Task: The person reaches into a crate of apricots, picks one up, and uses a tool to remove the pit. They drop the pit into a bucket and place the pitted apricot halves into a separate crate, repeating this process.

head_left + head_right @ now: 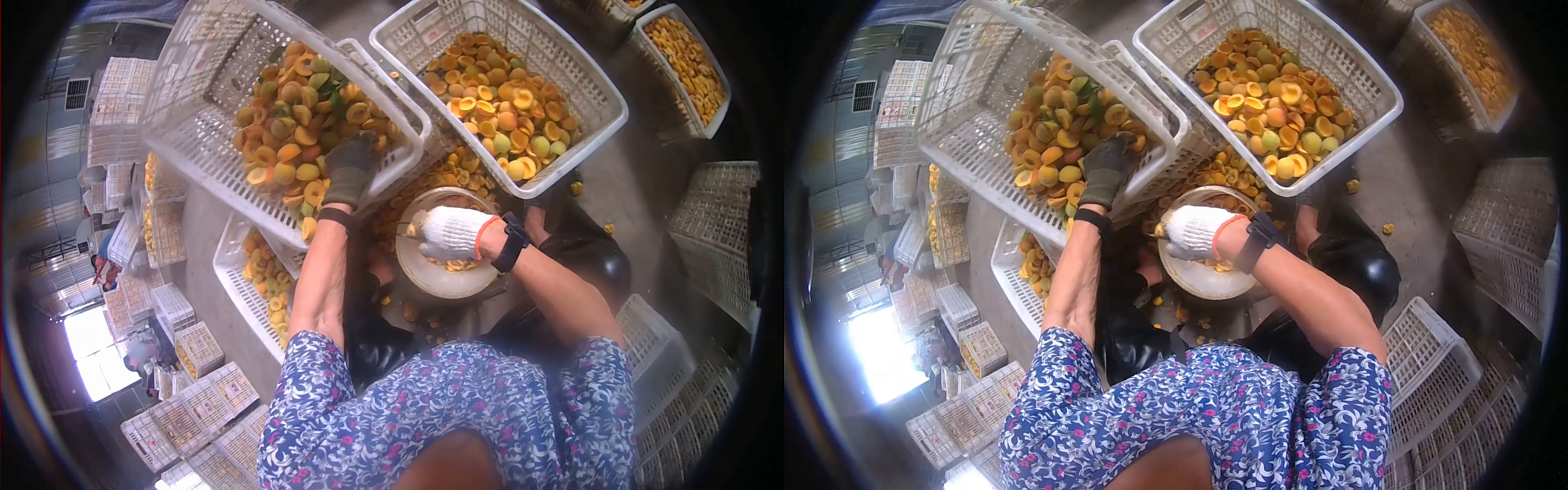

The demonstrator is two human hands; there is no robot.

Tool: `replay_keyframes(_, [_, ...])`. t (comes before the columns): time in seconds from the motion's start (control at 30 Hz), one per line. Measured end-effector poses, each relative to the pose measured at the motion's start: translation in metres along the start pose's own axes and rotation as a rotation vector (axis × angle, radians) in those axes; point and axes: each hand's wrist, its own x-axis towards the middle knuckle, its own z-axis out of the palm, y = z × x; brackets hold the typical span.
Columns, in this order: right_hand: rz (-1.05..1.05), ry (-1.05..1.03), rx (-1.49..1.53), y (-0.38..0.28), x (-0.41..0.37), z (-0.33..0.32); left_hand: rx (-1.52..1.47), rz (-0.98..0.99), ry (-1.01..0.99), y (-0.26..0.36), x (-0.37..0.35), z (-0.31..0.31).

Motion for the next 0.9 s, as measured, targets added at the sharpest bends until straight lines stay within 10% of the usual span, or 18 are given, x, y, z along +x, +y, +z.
replay_keyframes(0.2, [0.017, 0.481, 0.368, -0.002, 0.004, -0.025, -0.439, 0.142, 0.19, -0.01, -0.032, -0.019])
replay_keyframes(0.27, [-0.041, 0.652, 0.358, 0.008, 0.015, -0.023, -1.337, -0.094, -0.192, 0.017, -0.062, -0.06])
replay_keyframes(0.5, [-0.103, 0.692, 0.122, -0.004, 0.024, 0.004, -2.213, -0.153, -0.042, 0.045, -0.096, -0.046])
replay_keyframes(0.8, [-0.225, 0.72, -0.14, -0.01, 0.027, 0.018, -2.347, -0.372, 0.101, 0.04, -0.085, -0.039])
replay_keyframes(0.9, [-0.331, 0.74, -0.485, -0.006, 0.028, 0.017, -1.366, 0.023, 0.309, 0.033, -0.088, -0.052])
